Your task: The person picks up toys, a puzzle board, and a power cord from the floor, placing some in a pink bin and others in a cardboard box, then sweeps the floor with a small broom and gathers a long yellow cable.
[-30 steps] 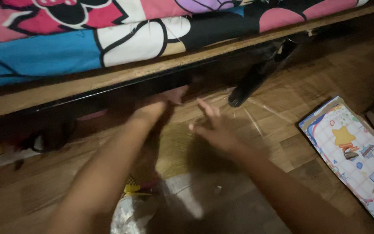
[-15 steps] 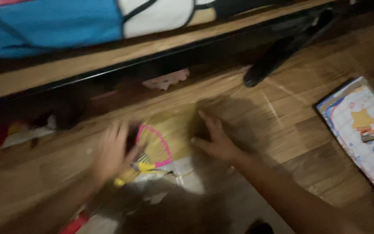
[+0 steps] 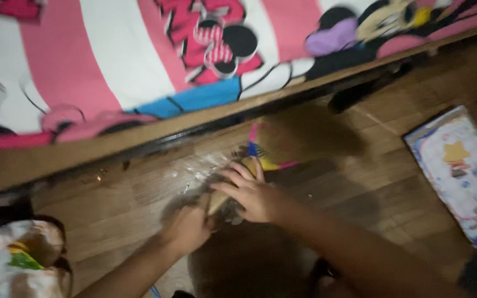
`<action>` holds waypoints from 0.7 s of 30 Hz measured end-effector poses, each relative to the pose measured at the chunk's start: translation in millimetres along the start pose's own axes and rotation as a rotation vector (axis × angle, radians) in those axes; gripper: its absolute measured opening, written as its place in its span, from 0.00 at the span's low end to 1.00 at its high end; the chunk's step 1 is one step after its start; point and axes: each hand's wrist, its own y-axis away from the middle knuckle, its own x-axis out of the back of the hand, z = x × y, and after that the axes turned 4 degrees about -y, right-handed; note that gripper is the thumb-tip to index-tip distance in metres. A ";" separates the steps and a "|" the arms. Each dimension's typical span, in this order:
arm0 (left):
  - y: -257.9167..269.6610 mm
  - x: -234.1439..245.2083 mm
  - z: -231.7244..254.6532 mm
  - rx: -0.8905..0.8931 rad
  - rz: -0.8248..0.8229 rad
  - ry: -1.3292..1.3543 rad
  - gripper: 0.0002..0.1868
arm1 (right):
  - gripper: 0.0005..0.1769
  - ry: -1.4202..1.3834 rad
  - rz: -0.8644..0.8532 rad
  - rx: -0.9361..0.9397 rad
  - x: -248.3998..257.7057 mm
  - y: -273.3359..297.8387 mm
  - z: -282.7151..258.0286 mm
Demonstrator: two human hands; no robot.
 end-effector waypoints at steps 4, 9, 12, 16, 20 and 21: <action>51.0 70.2 54.6 -0.050 -0.177 0.043 0.48 | 0.25 0.151 0.066 -0.152 22.5 23.0 14.1; 107.2 123.0 85.4 -0.021 -0.242 -0.317 0.40 | 0.37 0.066 0.221 -0.537 79.3 98.1 52.6; 79.1 131.8 116.9 -0.068 -0.198 -0.219 0.41 | 0.44 0.007 0.450 -0.650 104.5 123.7 41.8; 40.1 86.7 154.1 0.044 -0.208 -0.294 0.40 | 0.47 -0.271 0.329 -0.971 121.3 172.5 33.9; 109.0 47.1 163.7 0.071 -0.331 -0.122 0.40 | 0.52 -0.391 0.550 -1.000 125.6 229.4 40.6; 121.4 55.2 159.8 0.043 -0.381 -0.127 0.45 | 0.54 -0.436 0.564 -1.071 119.1 246.3 30.7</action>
